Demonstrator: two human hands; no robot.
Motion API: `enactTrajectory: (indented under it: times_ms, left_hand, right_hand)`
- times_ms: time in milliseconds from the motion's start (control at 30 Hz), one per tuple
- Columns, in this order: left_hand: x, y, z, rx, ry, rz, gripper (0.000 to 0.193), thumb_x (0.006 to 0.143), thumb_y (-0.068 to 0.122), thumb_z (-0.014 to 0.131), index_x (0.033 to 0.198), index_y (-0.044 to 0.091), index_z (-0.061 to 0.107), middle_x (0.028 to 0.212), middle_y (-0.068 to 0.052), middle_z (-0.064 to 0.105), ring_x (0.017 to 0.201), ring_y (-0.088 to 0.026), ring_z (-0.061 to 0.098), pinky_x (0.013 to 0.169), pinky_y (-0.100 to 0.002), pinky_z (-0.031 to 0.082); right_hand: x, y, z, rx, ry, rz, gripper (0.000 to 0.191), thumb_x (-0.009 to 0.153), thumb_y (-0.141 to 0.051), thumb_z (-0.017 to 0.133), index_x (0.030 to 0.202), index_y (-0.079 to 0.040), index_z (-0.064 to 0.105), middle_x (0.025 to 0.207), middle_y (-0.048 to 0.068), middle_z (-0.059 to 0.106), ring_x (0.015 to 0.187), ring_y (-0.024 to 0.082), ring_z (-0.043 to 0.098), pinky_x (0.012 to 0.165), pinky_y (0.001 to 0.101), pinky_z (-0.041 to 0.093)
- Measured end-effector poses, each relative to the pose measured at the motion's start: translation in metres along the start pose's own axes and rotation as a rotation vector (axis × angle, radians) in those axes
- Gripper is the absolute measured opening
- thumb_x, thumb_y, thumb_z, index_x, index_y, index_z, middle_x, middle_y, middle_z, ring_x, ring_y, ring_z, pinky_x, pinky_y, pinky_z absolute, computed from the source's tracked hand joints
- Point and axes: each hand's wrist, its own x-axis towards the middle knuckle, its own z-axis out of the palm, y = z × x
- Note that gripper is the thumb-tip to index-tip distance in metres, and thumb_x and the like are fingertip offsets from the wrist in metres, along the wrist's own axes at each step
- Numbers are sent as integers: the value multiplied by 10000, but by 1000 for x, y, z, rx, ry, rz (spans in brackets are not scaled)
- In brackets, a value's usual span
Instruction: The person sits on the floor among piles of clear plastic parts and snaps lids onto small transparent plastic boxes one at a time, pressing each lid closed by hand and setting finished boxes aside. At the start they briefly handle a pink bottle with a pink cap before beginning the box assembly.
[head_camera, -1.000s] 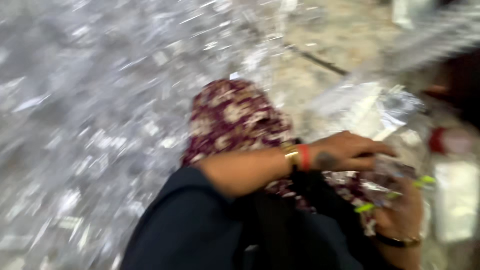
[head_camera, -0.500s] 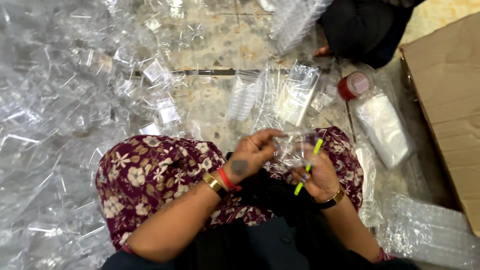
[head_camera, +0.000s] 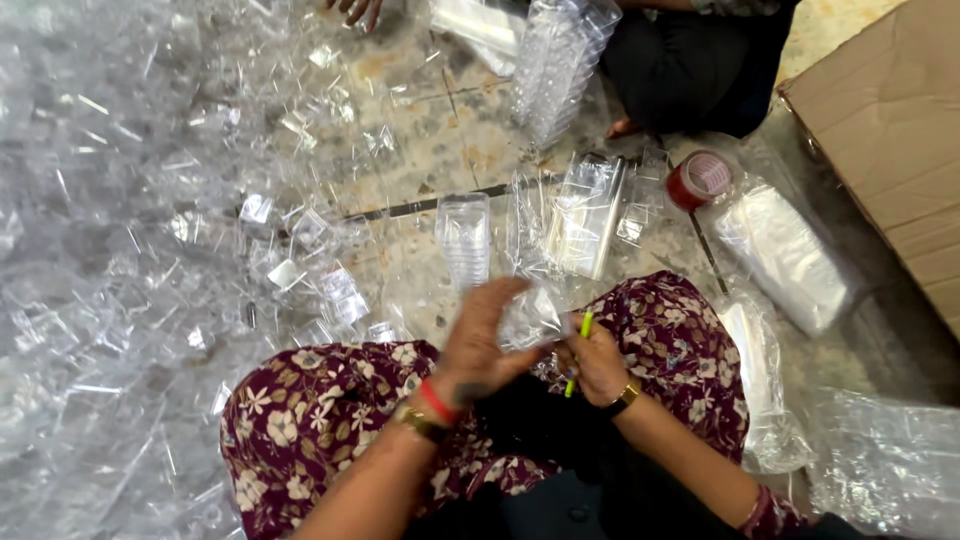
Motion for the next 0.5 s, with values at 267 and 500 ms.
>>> enactTrajectory:
  times_ms: [267, 500]
  left_hand:
    - [80, -34, -108, -248, 96, -22, 674, 919, 433, 740, 1462, 105, 513, 1458, -88, 518, 1452, -269, 515, 1286, -456, 404]
    - [78, -67, -82, -143, 32, -29, 855, 873, 719, 640, 1498, 141, 559, 1583, -76, 534, 1562, -290, 461, 1341, -463, 334]
  right_hand:
    - [22, -7, 11, -131, 67, 303, 323, 1034, -345, 535, 1060, -48, 660, 773, 38, 654, 463, 65, 445, 417, 230, 339]
    - [20, 0, 12, -263, 66, 316, 339, 1022, -346, 567, 1048, -26, 675, 755, 46, 675, 469, 75, 469, 427, 233, 360]
